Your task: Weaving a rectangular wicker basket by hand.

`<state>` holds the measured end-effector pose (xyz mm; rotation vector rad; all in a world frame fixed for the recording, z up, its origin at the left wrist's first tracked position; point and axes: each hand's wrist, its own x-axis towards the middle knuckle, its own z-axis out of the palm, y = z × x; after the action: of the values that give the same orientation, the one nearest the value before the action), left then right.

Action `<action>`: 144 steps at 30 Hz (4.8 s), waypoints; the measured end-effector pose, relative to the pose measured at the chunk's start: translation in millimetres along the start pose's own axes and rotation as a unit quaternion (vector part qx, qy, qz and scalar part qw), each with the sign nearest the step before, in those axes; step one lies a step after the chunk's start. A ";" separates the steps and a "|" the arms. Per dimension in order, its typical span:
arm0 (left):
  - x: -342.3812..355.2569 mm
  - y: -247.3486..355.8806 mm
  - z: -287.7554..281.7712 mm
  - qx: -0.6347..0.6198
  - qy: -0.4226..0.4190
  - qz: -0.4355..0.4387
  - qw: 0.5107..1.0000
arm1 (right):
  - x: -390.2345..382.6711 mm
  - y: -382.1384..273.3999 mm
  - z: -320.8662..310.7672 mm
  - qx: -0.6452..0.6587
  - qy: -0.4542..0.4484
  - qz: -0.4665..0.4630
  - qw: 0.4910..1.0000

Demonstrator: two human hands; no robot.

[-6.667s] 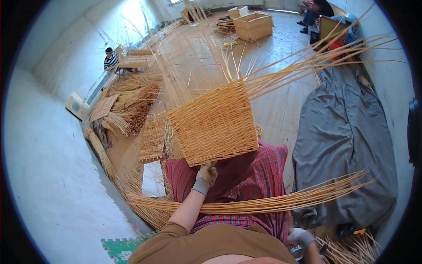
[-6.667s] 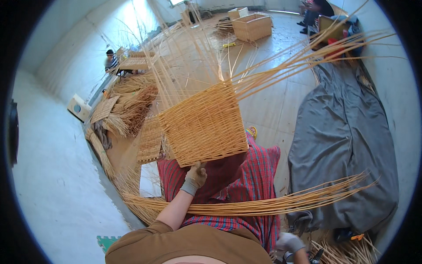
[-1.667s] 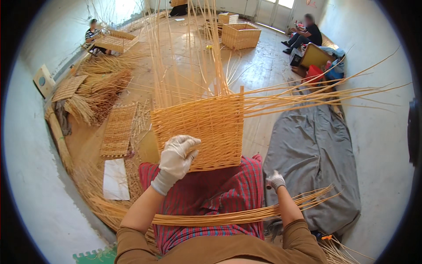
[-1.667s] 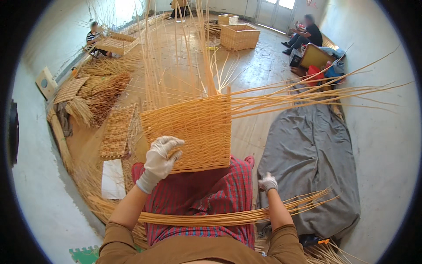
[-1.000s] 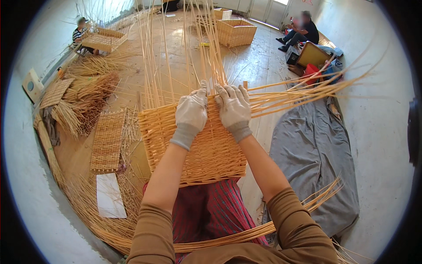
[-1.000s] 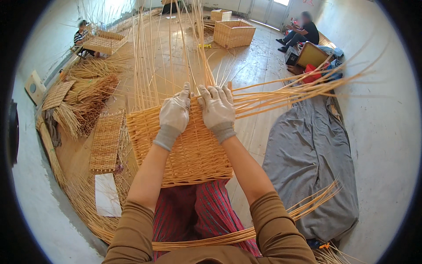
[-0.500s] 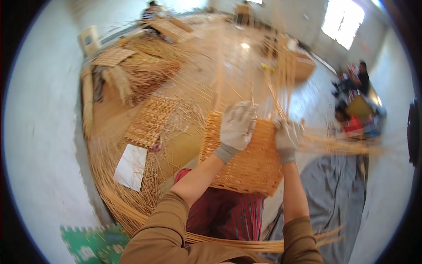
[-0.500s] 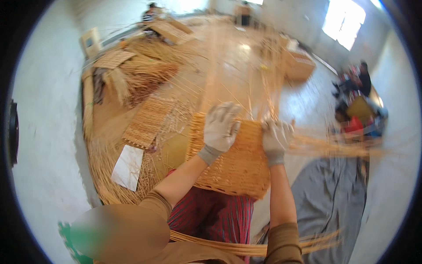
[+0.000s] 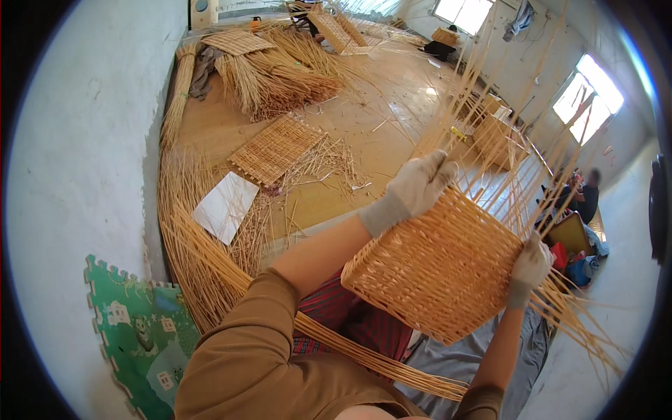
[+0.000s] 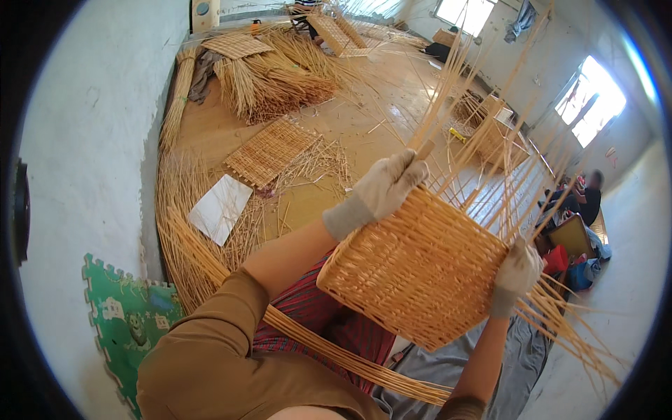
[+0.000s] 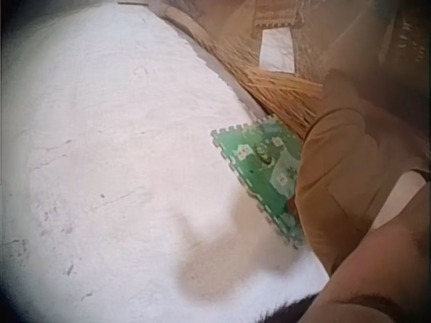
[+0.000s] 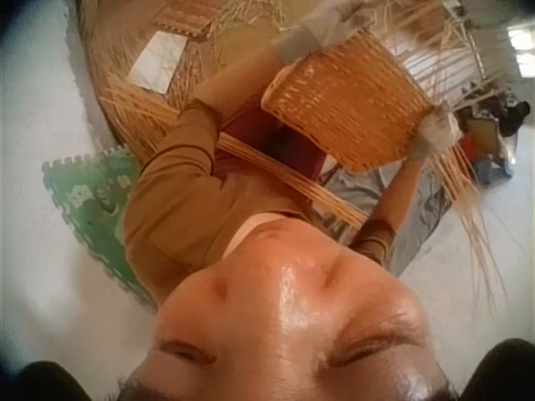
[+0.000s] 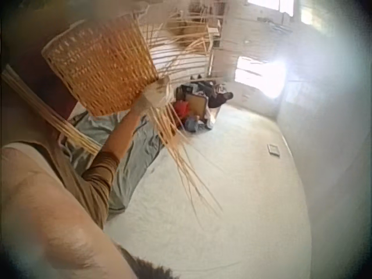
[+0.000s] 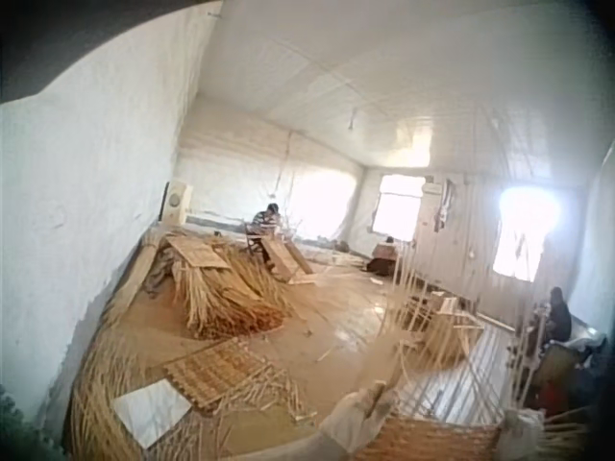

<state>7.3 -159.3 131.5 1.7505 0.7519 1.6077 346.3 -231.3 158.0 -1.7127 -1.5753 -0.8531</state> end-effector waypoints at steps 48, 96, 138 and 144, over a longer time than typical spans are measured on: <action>-128.9 163.1 -27.8 0.121 -0.059 0.340 0.931 | -141.2 -58.4 -191.2 0.509 -0.027 0.215 0.833; 57.2 -269.6 -43.0 -0.536 -0.143 -0.303 0.775 | -86.0 40.6 183.1 0.390 -0.244 0.425 0.779; -138.2 -209.6 -32.7 0.083 -0.039 -0.360 0.928 | -87.9 16.4 187.7 0.212 -0.245 0.410 0.852; -182.8 -181.2 -31.4 0.221 -0.035 -0.249 0.942 | -136.0 0.5 151.1 0.249 -0.178 0.402 0.863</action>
<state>-38.7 -182.9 -122.6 1.7058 1.4722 1.0797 342.9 -185.9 -40.1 -1.9194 -0.9683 0.2837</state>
